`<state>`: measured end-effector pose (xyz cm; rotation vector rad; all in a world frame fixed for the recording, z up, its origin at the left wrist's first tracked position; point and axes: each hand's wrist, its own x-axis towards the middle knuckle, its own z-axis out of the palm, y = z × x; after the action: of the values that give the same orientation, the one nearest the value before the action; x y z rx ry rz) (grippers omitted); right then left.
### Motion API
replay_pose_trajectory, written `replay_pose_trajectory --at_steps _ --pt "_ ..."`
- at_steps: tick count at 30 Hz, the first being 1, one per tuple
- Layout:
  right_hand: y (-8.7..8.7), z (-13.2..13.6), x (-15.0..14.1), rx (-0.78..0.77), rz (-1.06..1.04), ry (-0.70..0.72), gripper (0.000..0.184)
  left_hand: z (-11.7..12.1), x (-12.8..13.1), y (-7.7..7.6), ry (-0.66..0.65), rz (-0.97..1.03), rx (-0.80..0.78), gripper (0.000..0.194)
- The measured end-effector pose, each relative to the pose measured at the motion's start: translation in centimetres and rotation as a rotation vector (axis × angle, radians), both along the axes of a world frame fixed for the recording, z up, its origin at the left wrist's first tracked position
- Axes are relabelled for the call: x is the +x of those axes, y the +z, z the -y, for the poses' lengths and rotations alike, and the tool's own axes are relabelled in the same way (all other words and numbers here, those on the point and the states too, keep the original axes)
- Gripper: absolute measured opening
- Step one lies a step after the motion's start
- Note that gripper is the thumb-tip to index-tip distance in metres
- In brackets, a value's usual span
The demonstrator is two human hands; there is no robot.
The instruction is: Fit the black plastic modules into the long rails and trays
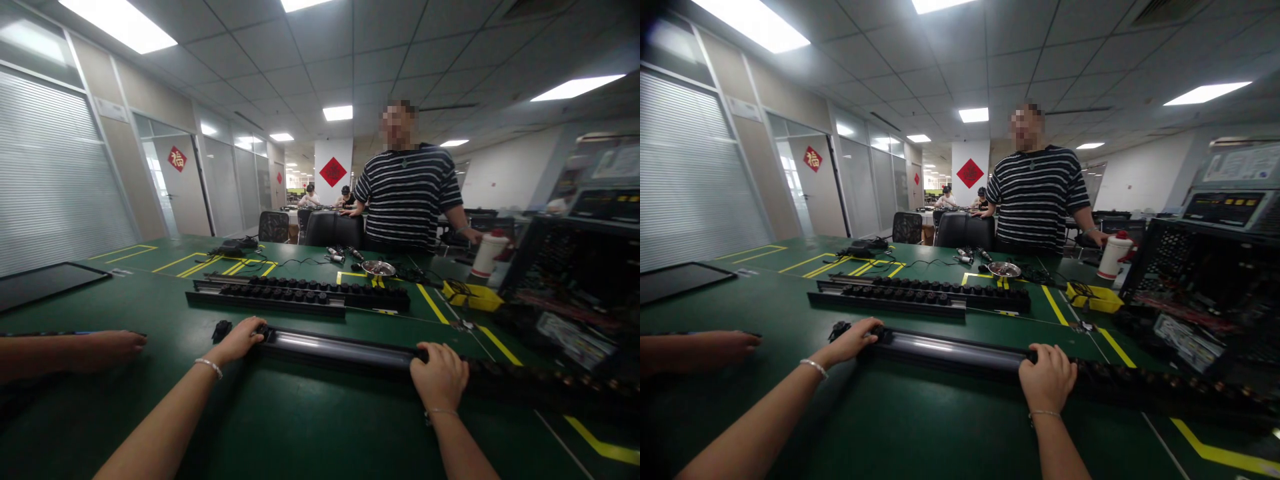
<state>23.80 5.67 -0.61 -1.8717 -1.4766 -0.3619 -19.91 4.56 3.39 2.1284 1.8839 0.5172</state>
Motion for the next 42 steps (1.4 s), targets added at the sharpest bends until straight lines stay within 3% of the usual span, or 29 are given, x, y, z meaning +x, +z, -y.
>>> replay_pose_trajectory --at_steps 13,22,30,37,40,42 --pt "0.0 0.1 0.2 -0.018 0.026 0.007 0.028 1.1 -4.4 1.0 0.13 -0.045 -0.043 0.04" --pt "0.3 0.3 0.0 -0.001 0.065 0.0 0.029 1.6 -8.0 -0.1 0.24 -0.059 -0.033 0.04" --pt "0.4 0.6 0.0 -0.023 0.143 -0.033 0.03 2.9 -8.5 -0.6 0.273 -0.213 -0.117 0.042" --pt "0.6 0.7 -0.3 -0.056 0.211 -0.067 0.036 3.1 -9.6 -2.2 0.319 -0.27 -0.116 0.053" --pt "0.9 0.7 -0.5 -0.066 0.225 -0.061 0.037 3.2 -8.3 -2.3 0.352 -0.279 -0.036 0.058" --pt "0.9 0.7 -0.7 -0.067 0.242 -0.048 0.037 3.1 -6.3 -1.8 0.385 -0.266 0.102 0.056"
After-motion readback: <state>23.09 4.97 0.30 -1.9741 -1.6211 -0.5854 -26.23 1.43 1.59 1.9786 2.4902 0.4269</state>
